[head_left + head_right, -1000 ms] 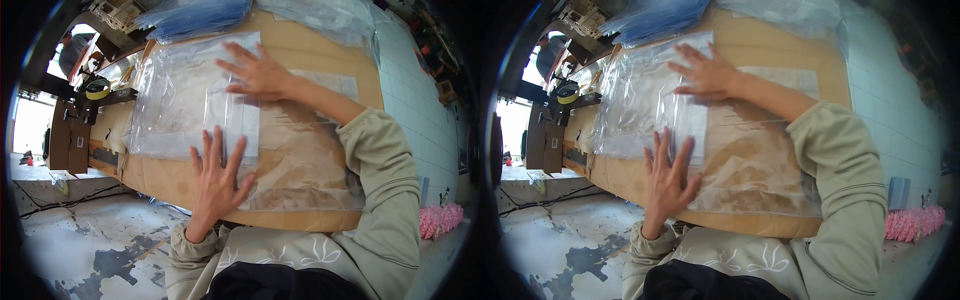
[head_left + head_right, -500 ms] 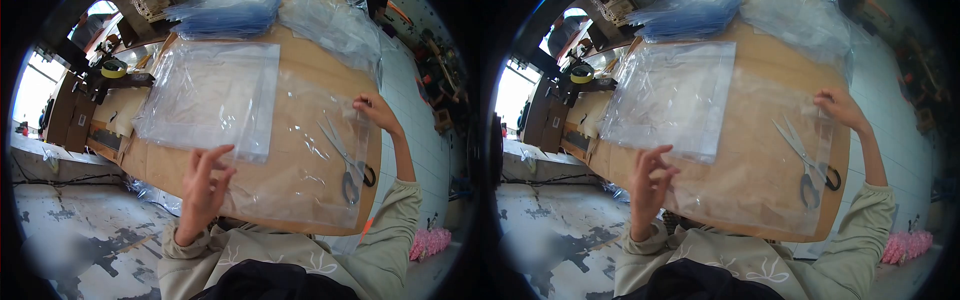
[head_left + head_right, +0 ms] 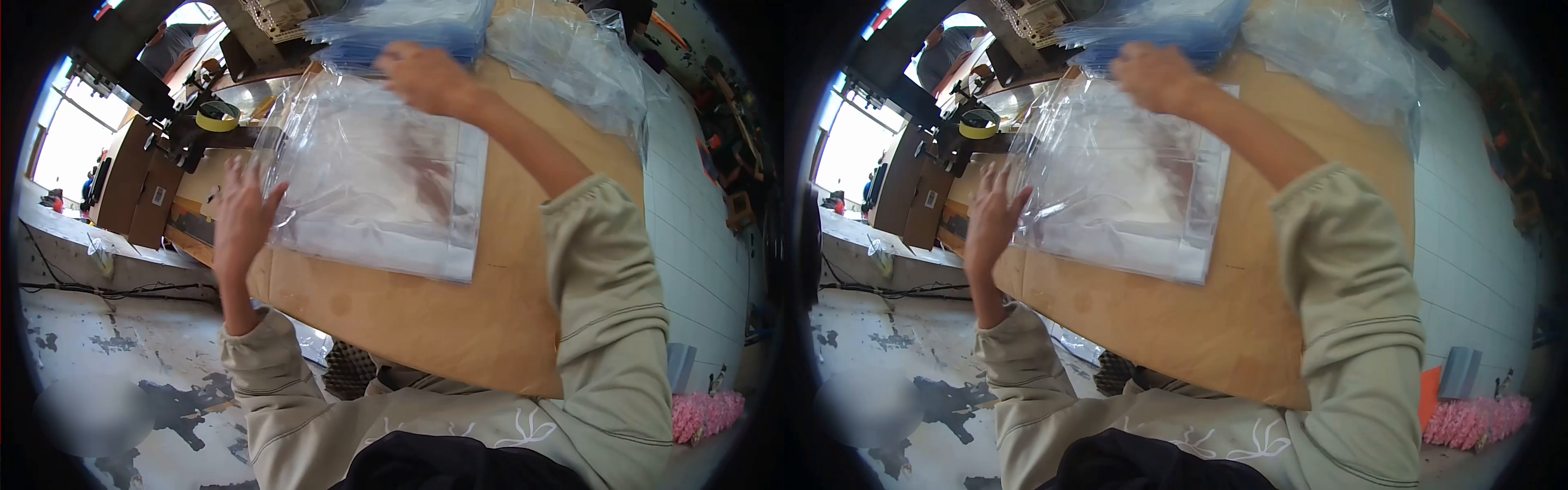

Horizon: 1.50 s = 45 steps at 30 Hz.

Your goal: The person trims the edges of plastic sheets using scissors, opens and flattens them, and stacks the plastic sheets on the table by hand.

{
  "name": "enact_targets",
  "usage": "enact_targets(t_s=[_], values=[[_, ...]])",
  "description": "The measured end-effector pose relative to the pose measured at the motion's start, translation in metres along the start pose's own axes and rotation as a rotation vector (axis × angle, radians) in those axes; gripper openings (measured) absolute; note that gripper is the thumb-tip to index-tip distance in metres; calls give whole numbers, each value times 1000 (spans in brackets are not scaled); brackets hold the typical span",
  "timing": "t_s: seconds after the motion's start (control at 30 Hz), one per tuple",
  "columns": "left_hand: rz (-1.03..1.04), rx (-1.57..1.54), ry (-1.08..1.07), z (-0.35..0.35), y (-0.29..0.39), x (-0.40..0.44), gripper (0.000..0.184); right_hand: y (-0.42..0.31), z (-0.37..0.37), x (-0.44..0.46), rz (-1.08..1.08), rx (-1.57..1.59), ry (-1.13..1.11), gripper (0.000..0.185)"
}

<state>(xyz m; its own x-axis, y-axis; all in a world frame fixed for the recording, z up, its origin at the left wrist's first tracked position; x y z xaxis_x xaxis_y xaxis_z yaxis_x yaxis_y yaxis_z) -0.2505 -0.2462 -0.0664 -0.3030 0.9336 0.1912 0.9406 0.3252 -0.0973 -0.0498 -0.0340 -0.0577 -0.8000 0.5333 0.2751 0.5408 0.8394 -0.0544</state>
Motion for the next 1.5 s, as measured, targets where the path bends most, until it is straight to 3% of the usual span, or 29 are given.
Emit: enact_targets(t_s=[0.1, 0.23, 0.37, 0.4, 0.5, 0.67, 1.0, 1.07, 1.17, 1.2, 1.33, 1.43, 1.5], values=[[65, -17, 154, 40, 21, 6, 63, -45, 37, 48, -301, 194, 103, 39], [23, 96, 44, 43, 40, 2, 67, -72, 75, 79, -363, 46, 357, 47], [96, 92, 51, 49, 44, -1, 66, -60, 114, 81, -364, -2, 401, 53], [125, 98, 50, 48, 46, -2, 66, -56, 122, 74, -328, 92, 294, 53], [165, 78, 57, 48, 54, -4, 65, -49, 131, 59, -297, 179, 350, 52], [156, 26, 25, 52, 64, -6, 66, -42, 130, 51, -332, 77, 308, 47], [208, -85, -93, 55, 50, 1, 68, -53, 115, 58, -255, 29, -124, 47], [230, -129, -123, 46, 38, 8, 63, -54, 117, 58, -251, 58, -87, 50], [105, -410, -136, 50, -5, 34, 61, -56, 122, 58, -263, 90, 13, 53], [37, -390, -15, 52, -6, 30, 56, -55, 123, 59, -267, 97, 55, 54], [89, -590, -7, 54, -17, 26, 54, -60, 129, 69, -265, 88, 116, 56], [94, -614, -20, 50, -18, 28, 51, -47, 135, 65, -220, 9, 390, 59], [99, -646, -35, 48, -15, 26, 50, -32, 89, 27, -73, 143, 378, 61]])
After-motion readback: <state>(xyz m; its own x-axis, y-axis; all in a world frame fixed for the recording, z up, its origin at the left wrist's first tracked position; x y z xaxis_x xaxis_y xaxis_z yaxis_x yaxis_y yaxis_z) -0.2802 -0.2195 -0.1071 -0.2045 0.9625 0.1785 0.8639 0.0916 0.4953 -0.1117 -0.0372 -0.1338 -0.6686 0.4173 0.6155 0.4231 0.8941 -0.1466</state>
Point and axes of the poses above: each hand's wrist, its own x-axis towards the middle knuckle, its own z-axis out of the palm, y = z × x, the point moved 2 cm from there along x, towards the middle knuckle, and after that the axes turned 1 degree about z, right-handed, at the moved point
